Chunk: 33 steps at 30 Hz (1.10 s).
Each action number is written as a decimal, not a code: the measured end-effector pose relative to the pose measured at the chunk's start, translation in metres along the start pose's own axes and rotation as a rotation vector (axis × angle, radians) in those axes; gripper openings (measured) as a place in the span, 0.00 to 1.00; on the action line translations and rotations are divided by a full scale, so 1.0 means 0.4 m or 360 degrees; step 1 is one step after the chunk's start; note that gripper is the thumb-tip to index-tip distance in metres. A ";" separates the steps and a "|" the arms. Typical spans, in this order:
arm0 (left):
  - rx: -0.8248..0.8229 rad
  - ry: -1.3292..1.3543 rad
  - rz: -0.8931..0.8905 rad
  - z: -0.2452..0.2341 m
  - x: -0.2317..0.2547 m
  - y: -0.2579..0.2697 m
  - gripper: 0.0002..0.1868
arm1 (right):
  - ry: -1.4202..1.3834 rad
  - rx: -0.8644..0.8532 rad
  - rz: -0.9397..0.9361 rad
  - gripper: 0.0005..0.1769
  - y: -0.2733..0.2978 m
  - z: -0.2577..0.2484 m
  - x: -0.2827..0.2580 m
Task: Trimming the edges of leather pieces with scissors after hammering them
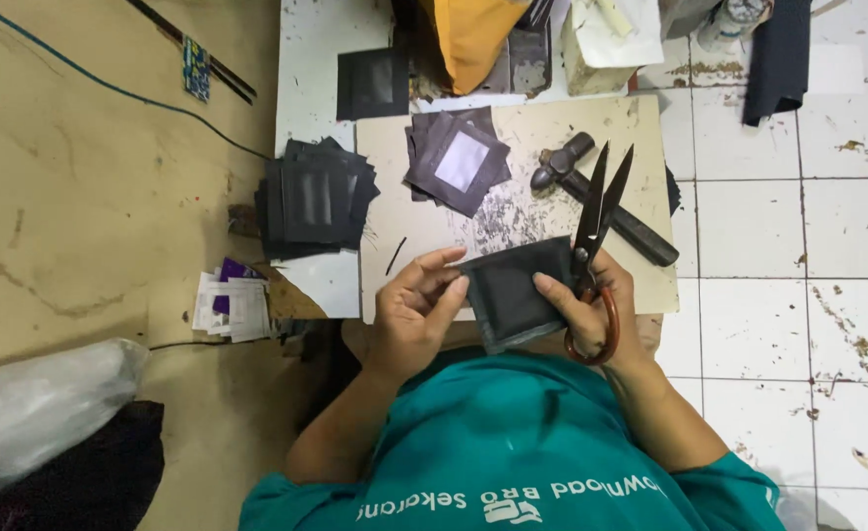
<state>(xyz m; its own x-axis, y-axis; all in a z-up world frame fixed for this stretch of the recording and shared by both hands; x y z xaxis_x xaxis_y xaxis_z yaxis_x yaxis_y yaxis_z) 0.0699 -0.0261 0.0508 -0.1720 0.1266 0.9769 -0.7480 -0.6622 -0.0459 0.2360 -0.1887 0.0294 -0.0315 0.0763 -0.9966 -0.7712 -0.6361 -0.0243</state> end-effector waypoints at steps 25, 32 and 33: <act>0.0142 -0.0131 -0.0115 0.016 0.022 -0.056 0.10 | -0.0735 -0.0994 0.0444 0.41 0.200 0.176 0.041; 0.0102 -0.0038 -0.0092 0.028 0.018 -0.047 0.11 | -0.0672 -0.1043 0.0460 0.39 0.200 0.179 0.058; 0.0079 -0.0037 -0.0077 0.031 0.016 -0.047 0.11 | -0.0713 -0.1045 0.0478 0.38 0.202 0.177 0.067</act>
<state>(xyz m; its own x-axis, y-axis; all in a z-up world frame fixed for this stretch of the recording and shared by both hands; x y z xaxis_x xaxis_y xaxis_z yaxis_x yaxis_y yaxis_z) 0.0906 -0.0221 0.0604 -0.1210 0.1427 0.9823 -0.7222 -0.6916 0.0115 0.1278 -0.1837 0.0064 -0.5314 0.0418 -0.8461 -0.1689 -0.9840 0.0575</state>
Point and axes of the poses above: each hand's wrist, its own y-axis away from the middle knuckle, its own z-axis out of the palm, x = y × z, the point moved 9 cm from there along -y, towards the middle knuckle, and after that the axes turned 2 degrees about y, right-handed, at the moved point
